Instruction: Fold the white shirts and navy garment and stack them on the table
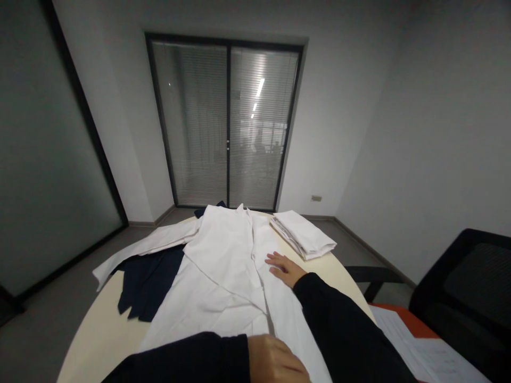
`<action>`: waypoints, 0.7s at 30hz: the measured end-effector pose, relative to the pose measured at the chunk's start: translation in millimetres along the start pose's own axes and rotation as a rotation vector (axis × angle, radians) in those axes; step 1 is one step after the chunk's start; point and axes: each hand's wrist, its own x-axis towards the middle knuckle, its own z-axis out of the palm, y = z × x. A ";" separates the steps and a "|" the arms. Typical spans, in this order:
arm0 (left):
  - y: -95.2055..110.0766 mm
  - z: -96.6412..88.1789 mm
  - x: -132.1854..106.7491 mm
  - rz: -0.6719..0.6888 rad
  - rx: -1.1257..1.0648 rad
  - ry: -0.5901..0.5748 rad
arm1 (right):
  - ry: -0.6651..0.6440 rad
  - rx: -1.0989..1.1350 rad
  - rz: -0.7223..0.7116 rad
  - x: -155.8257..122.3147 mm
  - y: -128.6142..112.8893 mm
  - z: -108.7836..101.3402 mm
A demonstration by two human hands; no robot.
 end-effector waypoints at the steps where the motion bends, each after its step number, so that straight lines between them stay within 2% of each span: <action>1: -0.1 0.1 -1.1 -0.010 0.013 -0.030 | 0.002 -0.001 -0.004 0.3 0.1 0.2; 4: -0.3 5.9 -4.5 0.033 0.081 -0.129 | 0.001 -0.017 -0.009 1.0 0.2 1.3; 7: -0.6 14.1 -9.4 0.073 0.091 -0.179 | 0.004 -0.019 -0.007 1.0 1.1 3.2; 10: -2.7 23.3 -11.7 0.040 0.055 -0.214 | 0.031 -0.018 -0.016 -0.1 -0.5 2.8; 12: -5.8 31.3 -10.2 0.011 -0.019 -0.284 | 0.071 -0.041 -0.035 -0.6 -7.6 -1.3; 15: -11.4 43.7 -5.9 -0.019 -0.098 -0.408 | 0.143 -0.147 -0.018 1.2 -32.3 -12.0; 17: -14.8 50.2 -3.7 -0.038 -0.112 -0.449 | 0.189 -0.257 0.065 5.4 -55.0 -16.8; 21: -21.2 59.0 -2.3 -0.120 -0.278 -0.500 | 0.156 -0.465 0.196 19.6 -92.1 -7.4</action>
